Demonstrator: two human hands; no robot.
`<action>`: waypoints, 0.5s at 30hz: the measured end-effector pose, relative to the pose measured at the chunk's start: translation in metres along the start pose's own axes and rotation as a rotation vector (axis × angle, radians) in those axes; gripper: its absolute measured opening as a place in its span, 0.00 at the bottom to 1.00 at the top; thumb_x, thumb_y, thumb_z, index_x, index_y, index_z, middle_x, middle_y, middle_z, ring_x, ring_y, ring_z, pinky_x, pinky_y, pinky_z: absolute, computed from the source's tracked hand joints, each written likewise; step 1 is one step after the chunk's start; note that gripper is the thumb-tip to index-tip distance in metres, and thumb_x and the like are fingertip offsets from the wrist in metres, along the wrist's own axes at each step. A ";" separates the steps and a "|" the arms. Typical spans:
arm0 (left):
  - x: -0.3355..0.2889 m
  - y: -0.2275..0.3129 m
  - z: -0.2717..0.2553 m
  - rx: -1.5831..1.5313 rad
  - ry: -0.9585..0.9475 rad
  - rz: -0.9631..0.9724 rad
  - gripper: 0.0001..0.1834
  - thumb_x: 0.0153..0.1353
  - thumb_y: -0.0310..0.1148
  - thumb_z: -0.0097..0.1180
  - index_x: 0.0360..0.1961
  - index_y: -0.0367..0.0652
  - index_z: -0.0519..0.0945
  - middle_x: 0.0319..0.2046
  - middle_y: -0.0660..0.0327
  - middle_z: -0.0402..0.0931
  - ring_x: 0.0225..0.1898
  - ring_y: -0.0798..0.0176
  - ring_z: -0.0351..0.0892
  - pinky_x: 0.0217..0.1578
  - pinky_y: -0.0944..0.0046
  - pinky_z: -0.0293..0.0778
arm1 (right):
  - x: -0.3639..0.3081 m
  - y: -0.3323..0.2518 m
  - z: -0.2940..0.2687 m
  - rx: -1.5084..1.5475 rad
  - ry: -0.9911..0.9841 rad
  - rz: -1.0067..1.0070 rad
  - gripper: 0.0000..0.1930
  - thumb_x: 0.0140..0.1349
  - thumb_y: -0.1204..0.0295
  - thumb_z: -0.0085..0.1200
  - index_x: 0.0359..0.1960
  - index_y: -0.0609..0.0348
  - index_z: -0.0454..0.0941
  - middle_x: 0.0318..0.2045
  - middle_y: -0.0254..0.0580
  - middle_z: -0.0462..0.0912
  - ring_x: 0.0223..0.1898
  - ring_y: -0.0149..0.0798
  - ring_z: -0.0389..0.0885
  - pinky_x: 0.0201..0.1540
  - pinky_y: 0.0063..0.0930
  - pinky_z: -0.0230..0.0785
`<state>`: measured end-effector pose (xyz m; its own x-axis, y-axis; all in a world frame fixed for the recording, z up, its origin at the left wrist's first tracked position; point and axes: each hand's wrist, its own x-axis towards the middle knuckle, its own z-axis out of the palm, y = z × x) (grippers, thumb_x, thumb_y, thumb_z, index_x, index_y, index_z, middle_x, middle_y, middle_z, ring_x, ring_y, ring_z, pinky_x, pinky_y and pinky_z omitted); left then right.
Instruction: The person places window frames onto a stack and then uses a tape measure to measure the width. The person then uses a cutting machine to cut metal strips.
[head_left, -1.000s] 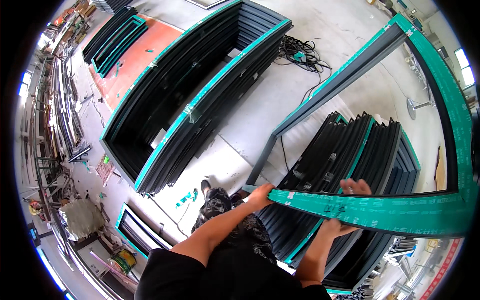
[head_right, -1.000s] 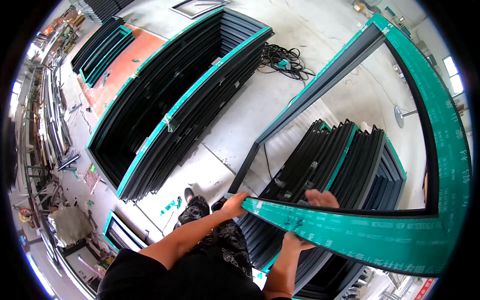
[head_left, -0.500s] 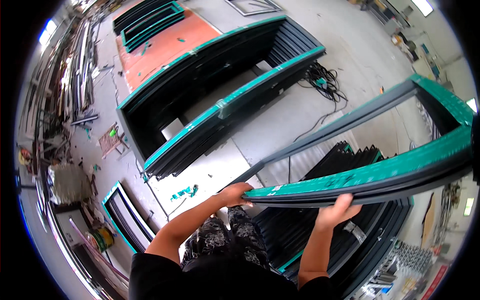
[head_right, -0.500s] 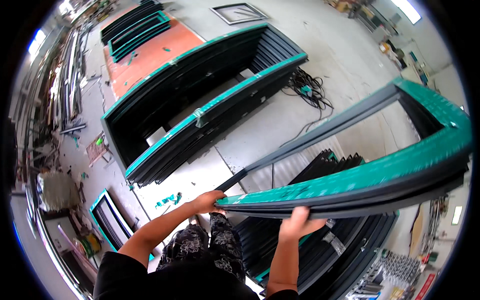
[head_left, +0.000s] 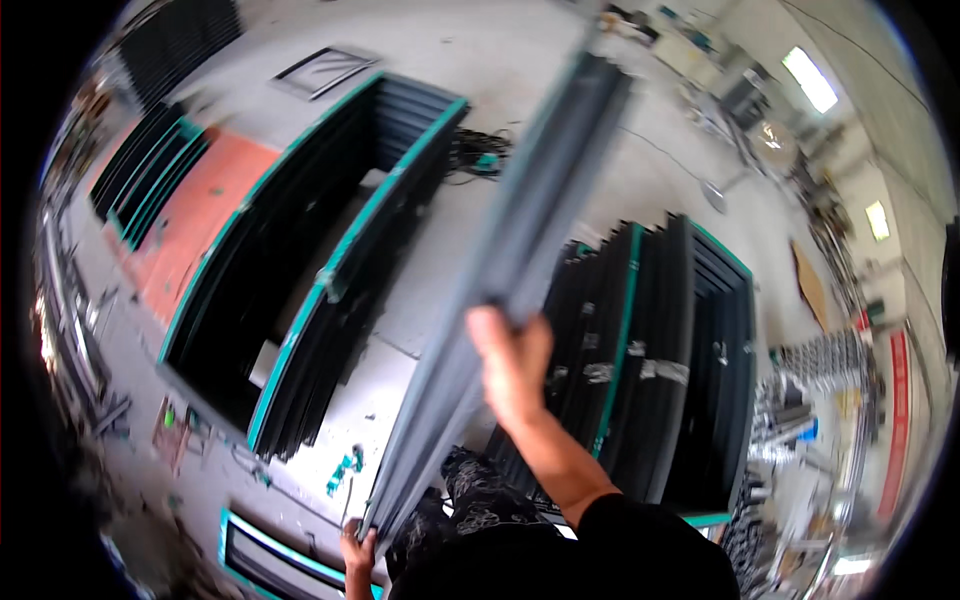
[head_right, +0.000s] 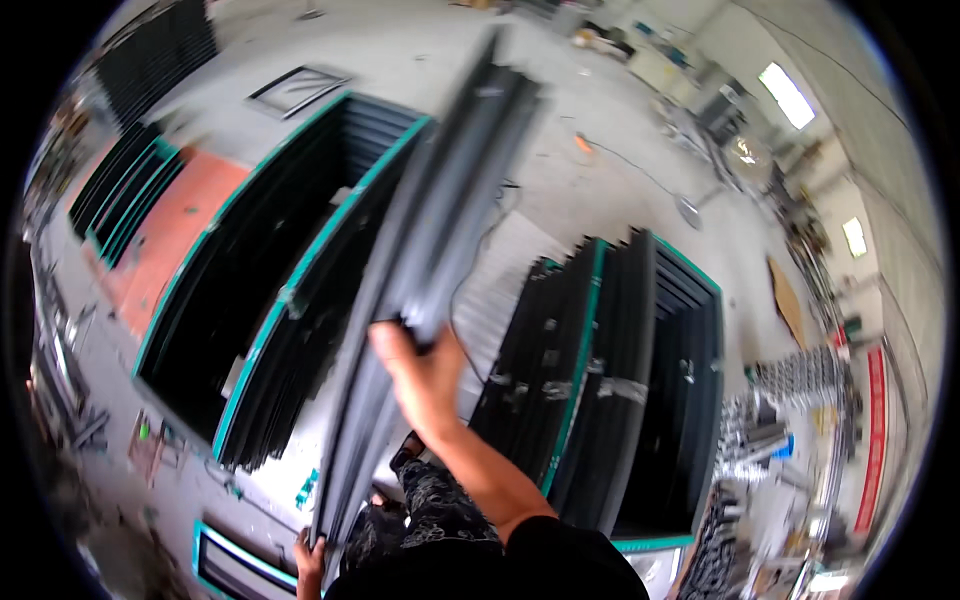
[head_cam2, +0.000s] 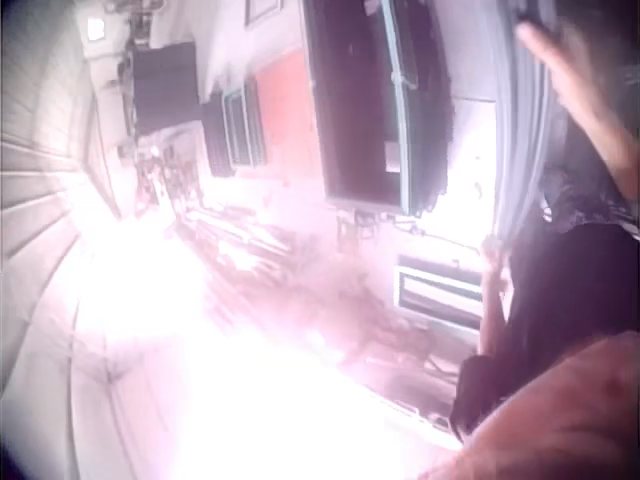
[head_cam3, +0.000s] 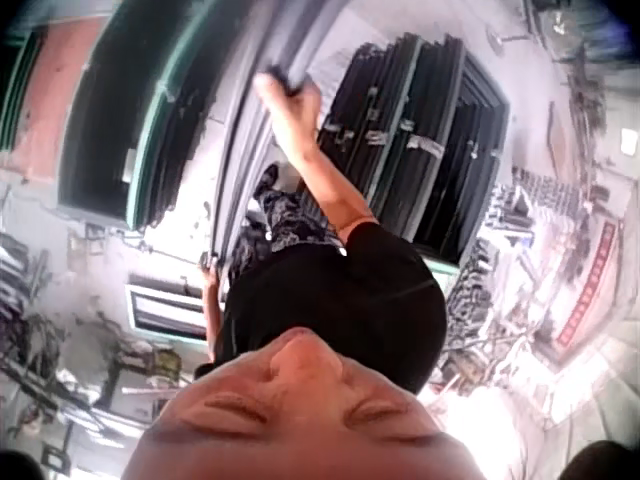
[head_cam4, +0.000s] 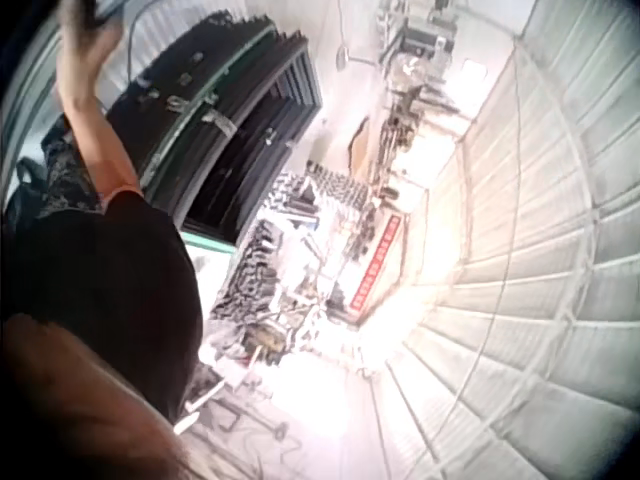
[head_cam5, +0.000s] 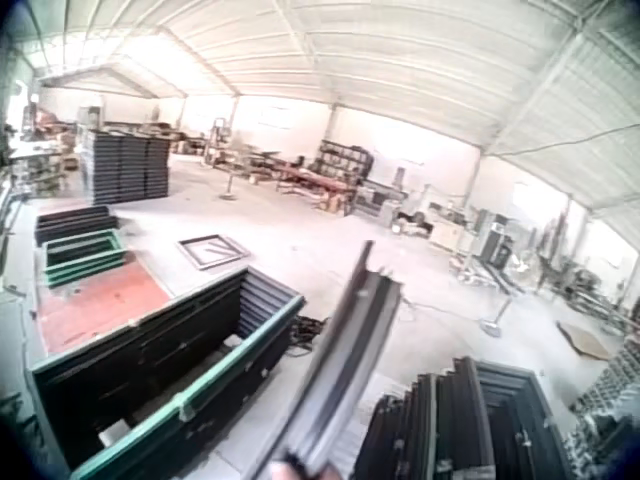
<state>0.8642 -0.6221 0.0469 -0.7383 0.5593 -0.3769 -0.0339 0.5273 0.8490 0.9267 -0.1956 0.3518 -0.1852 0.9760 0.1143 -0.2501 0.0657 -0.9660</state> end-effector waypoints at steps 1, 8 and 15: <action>-0.017 -0.007 -0.001 0.007 0.149 0.154 0.30 0.52 0.49 0.64 0.41 0.29 0.77 0.33 0.46 0.77 0.38 0.45 0.77 0.44 0.52 0.71 | -0.002 0.001 0.004 -0.057 -0.027 0.012 0.19 0.57 0.59 0.65 0.36 0.62 0.75 0.25 0.27 0.75 0.24 0.22 0.69 0.25 0.19 0.61; -0.099 0.079 -0.118 0.420 0.205 0.166 0.35 0.49 0.63 0.60 0.24 0.33 0.77 0.15 0.49 0.70 0.21 0.41 0.72 0.24 0.51 0.67 | -0.029 -0.008 0.052 -0.069 -0.125 0.272 0.19 0.57 0.63 0.65 0.39 0.67 0.76 0.29 0.34 0.78 0.28 0.26 0.74 0.30 0.21 0.67; -0.137 0.180 -0.236 0.559 0.254 -0.096 0.37 0.43 0.70 0.58 0.21 0.39 0.82 0.13 0.51 0.72 0.19 0.46 0.76 0.24 0.55 0.70 | -0.054 -0.032 0.101 0.343 -0.316 0.271 0.21 0.56 0.67 0.64 0.46 0.67 0.74 0.37 0.40 0.78 0.36 0.29 0.75 0.41 0.20 0.66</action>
<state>0.7999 -0.7545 0.3386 -0.8892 0.3595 -0.2831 0.1993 0.8612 0.4675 0.8486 -0.2709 0.3999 -0.5498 0.8352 -0.0128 -0.4398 -0.3025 -0.8456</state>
